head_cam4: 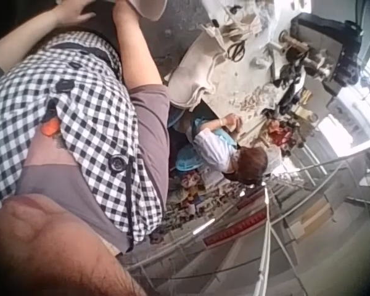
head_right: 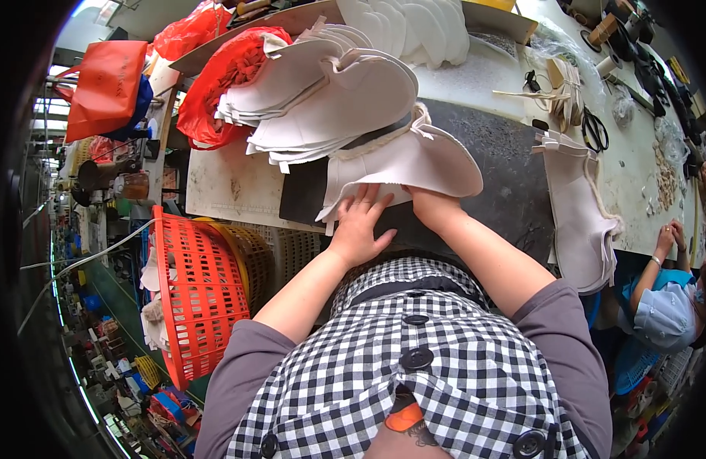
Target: Inserting internal reinforcement paddings into the heel section of shoe upper components.
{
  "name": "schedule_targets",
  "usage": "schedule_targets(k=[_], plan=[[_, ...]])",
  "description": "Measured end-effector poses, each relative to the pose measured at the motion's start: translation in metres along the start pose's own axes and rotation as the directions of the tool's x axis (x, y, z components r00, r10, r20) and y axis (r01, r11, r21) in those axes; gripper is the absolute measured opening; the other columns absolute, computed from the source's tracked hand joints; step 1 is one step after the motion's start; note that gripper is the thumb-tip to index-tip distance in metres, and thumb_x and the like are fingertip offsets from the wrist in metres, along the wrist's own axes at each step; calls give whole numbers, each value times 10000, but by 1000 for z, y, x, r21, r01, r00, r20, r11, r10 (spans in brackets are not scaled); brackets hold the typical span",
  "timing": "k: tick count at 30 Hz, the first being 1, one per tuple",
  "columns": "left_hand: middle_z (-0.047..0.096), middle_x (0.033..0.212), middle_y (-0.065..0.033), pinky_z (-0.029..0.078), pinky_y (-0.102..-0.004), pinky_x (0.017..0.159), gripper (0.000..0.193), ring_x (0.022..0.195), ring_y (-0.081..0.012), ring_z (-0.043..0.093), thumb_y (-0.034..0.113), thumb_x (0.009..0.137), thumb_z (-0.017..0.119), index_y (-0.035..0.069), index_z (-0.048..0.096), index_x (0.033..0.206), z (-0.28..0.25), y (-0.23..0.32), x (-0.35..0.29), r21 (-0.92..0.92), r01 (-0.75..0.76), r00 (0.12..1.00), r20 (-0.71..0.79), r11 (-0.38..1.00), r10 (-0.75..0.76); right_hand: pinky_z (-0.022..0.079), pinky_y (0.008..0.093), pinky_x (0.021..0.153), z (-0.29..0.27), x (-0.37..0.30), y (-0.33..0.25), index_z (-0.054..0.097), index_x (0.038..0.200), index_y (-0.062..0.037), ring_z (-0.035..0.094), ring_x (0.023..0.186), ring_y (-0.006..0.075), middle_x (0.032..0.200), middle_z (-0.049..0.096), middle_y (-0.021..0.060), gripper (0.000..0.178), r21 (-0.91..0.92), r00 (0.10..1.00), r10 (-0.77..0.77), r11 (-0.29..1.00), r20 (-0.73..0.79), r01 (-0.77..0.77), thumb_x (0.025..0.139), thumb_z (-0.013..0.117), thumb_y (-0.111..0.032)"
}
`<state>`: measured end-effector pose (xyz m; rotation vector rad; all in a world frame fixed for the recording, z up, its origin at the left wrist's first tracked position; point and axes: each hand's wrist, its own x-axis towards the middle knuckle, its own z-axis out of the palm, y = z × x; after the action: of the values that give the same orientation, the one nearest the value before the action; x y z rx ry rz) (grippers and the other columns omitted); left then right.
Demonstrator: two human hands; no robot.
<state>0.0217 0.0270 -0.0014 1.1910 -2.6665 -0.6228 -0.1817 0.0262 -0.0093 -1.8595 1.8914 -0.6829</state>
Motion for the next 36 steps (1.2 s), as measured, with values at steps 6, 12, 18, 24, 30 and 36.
schedule_targets(k=[6,12,18,24,30,36], plan=[[511,1242,-118,390,-425,976,496,1140,-275,509,142,800,677,130,541,1277,-25,-8,-13,28,-137,904,-406,990,136,406,388,1011,-2,-18,-24,594,1198,-45,535,1164,295,1218,589,125,353,1,902,-377,923,211,385,852,526,-63],[649,987,-98,495,-365,769,234,931,-271,617,149,866,627,93,584,1089,-30,-40,7,23,64,866,-499,998,-44,374,402,1059,20,-19,-38,488,1369,-71,464,1268,295,1385,497,103,614,28,859,-476,877,187,480,767,483,47],[632,990,-91,489,-379,789,138,921,-287,603,177,893,615,93,546,980,-51,-26,12,-13,-33,883,-468,999,23,423,385,1013,24,-17,-31,522,1345,-111,538,1185,294,1327,552,96,576,79,895,-338,941,291,330,786,488,22],[579,939,-83,457,-413,815,137,906,-304,531,100,801,660,78,609,926,-30,-37,21,38,43,951,-308,998,-29,401,397,1038,21,-20,-33,556,1312,-110,495,1229,292,1380,501,76,541,75,894,-391,920,221,384,784,525,4],[587,854,-121,495,-434,715,97,833,-332,591,75,849,551,61,523,941,-41,-27,22,-328,237,886,-312,914,-342,379,392,1077,21,-27,-21,467,1397,-142,470,1267,292,1438,439,90,646,-12,889,-390,915,240,404,773,536,9],[578,1157,-135,462,-407,906,335,1074,-319,561,99,803,623,63,541,1126,-27,-31,6,79,-52,915,-396,996,79,467,407,951,22,-24,-25,491,1364,-171,568,1109,335,1215,589,143,559,138,904,-312,949,292,283,823,524,-34]])
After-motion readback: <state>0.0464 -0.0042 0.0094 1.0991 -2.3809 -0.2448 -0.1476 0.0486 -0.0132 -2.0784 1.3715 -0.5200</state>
